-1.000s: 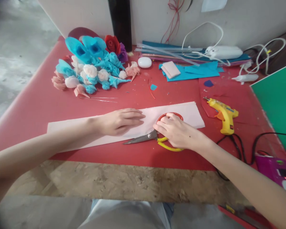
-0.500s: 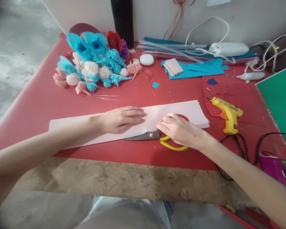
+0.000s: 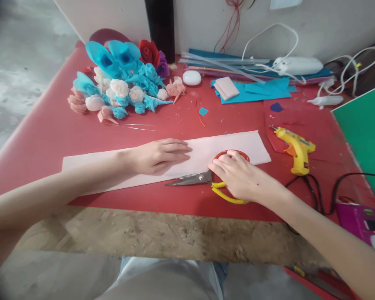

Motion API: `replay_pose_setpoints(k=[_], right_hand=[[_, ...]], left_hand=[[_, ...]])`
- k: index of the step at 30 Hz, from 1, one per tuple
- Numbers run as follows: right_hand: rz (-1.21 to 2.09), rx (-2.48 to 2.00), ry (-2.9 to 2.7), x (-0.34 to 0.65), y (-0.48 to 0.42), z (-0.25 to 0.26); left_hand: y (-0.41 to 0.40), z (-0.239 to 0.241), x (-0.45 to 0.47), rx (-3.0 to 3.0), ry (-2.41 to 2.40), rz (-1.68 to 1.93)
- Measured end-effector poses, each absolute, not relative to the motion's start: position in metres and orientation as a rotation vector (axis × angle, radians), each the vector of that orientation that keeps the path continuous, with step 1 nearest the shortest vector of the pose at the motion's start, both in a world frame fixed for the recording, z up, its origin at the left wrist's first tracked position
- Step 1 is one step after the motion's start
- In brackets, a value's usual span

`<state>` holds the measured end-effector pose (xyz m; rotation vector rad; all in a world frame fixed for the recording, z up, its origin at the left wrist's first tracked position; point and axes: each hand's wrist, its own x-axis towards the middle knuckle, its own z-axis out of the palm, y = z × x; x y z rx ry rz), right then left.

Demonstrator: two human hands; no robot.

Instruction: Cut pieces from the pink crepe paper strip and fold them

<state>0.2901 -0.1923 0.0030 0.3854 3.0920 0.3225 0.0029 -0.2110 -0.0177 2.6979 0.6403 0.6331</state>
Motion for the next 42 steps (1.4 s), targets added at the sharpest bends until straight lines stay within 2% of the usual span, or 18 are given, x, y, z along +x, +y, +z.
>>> replay_pose_setpoints(k=[16, 31, 42], right_hand=[[0.306, 0.260, 3.080, 0.254, -0.193, 0.006], [0.033, 0.171, 3.180, 0.259, -0.187, 0.007], [0.358, 0.289, 3.079, 0.266, -0.199, 0.006]], left_hand=[[-0.212, -0.017, 0.002, 2.693, 0.677, 0.576], [-0.212, -0.020, 0.002, 2.711, 0.656, 0.591], [-0.213, -0.015, 0.003, 2.635, 0.687, 0.609]])
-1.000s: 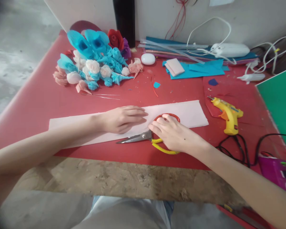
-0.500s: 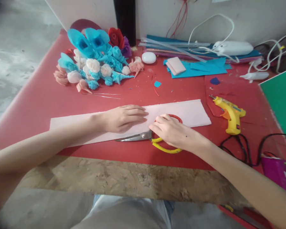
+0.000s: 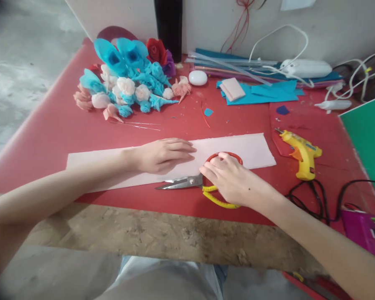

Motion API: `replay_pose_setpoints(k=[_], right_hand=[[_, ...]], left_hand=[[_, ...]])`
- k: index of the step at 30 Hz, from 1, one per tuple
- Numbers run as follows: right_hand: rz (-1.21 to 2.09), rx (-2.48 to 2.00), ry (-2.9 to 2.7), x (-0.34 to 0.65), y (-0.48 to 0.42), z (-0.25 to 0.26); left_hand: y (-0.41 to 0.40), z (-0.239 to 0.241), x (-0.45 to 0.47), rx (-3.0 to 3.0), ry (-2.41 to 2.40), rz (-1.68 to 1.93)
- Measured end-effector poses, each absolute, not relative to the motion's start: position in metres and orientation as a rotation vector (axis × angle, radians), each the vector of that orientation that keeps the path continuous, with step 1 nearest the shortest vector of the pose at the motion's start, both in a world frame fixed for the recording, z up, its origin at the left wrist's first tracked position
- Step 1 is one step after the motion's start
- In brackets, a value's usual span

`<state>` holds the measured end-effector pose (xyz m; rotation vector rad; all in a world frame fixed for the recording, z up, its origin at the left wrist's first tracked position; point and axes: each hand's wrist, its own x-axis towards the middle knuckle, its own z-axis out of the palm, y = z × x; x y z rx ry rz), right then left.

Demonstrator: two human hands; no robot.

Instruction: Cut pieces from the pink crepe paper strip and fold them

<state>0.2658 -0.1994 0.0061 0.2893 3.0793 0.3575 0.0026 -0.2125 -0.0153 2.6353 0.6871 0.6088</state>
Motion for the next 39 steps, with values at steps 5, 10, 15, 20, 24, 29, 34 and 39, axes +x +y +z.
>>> replay_pose_setpoints(k=[5, 10, 15, 20, 24, 29, 34, 39], right_hand=[[0.392, 0.277, 3.052, 0.258, -0.202, 0.004], [0.428, 0.219, 3.046, 0.240, -0.205, 0.005], [0.364, 0.211, 3.037, 0.232, -0.205, 0.006], [0.357, 0.135, 3.061, 0.233, -0.203, 0.004], [0.329, 0.083, 3.139, 0.236, -0.199, 0.002], [0.279, 0.023, 3.182, 0.236, -0.195, 0.009], [0.333, 0.090, 3.130, 0.238, -0.198, 0.011], [0.386, 0.175, 3.092, 0.241, -0.202, 0.009]], left_hand=[[-0.212, -0.016, 0.003, 2.602, 0.709, 0.621], [-0.212, -0.018, 0.003, 2.612, 0.716, 0.610], [-0.213, -0.020, 0.002, 2.620, 0.728, 0.598], [-0.213, -0.020, 0.004, 2.620, 0.724, 0.614], [-0.214, -0.020, 0.005, 2.599, 0.764, 0.629], [-0.215, -0.021, 0.003, 2.619, 0.783, 0.599], [-0.215, -0.021, 0.003, 2.626, 0.779, 0.569], [-0.214, -0.019, 0.002, 2.598, 0.771, 0.515]])
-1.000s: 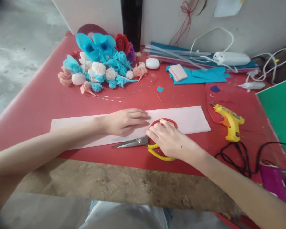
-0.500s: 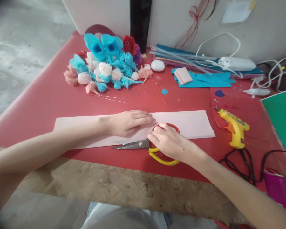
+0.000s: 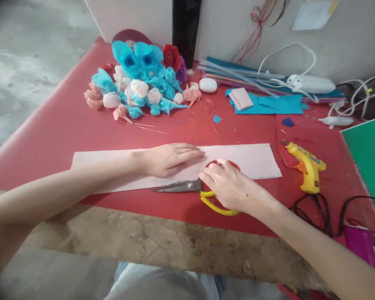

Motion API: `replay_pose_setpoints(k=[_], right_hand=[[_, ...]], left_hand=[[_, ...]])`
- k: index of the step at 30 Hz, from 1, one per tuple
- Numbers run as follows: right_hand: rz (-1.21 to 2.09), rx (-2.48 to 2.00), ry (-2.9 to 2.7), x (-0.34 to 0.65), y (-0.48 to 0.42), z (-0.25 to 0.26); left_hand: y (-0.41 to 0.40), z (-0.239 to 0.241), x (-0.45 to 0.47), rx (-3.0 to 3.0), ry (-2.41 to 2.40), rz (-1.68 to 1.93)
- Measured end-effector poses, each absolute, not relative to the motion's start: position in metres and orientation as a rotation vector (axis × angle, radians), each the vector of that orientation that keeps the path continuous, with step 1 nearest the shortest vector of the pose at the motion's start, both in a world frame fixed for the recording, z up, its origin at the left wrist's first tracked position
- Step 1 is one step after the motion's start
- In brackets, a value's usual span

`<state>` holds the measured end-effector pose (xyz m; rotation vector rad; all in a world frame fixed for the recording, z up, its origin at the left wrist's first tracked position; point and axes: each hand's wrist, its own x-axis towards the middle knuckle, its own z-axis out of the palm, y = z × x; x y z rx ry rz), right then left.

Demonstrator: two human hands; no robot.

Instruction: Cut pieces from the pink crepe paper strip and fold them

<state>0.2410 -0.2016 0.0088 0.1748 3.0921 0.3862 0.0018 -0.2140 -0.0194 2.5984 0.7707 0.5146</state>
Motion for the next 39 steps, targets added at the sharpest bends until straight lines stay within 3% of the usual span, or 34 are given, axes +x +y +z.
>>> replay_pose_setpoints(k=[30, 39], right_hand=[[0.544, -0.072, 3.208, 0.209, -0.206, 0.014], [0.289, -0.020, 3.179, 0.209, -0.209, 0.010]], left_hand=[[-0.215, -0.021, 0.004, 2.551, 0.794, 0.621], [-0.213, -0.013, 0.001, 2.489, 0.700, 0.724]])
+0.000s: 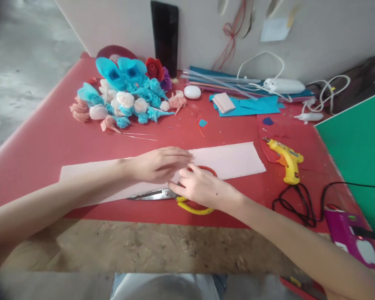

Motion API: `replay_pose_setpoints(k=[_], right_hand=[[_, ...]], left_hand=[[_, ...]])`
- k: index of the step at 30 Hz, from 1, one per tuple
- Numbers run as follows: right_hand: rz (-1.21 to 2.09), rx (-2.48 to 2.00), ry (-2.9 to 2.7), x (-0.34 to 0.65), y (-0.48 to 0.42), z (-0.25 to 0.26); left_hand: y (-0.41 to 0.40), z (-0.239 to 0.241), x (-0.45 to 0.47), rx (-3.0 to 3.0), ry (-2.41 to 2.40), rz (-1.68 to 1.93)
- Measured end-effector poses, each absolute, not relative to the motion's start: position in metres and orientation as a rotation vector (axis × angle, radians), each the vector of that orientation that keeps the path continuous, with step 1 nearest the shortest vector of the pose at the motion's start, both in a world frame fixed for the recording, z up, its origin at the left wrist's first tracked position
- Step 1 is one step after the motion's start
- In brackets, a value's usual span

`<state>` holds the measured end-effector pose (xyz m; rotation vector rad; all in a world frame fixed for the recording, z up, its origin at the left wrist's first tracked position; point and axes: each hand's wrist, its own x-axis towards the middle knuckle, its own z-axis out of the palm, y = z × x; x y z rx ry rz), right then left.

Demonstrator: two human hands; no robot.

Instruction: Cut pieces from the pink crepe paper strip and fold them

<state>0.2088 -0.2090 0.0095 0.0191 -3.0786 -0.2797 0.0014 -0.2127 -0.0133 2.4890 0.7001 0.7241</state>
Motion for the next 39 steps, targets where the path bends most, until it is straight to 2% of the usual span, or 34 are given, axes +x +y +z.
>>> replay_pose_setpoints(k=[10, 21, 29, 39], right_hand=[[-0.285, 0.049, -3.099, 0.241, -0.197, 0.015], [-0.420, -0.040, -3.115, 0.266, -0.196, 0.006], [-0.429, -0.239, -3.136, 0.277, -0.207, 0.000], [-0.355, -0.153, -3.123, 0.244, -0.213, 0.003]], left_hand=[[-0.223, 0.010, -0.014, 2.500, 0.702, 0.547], [-0.237, -0.010, -0.022, 2.731, 0.655, 0.439], [-0.237, -0.012, -0.022, 2.750, 0.646, 0.456], [-0.237, -0.014, -0.021, 2.757, 0.634, 0.529]])
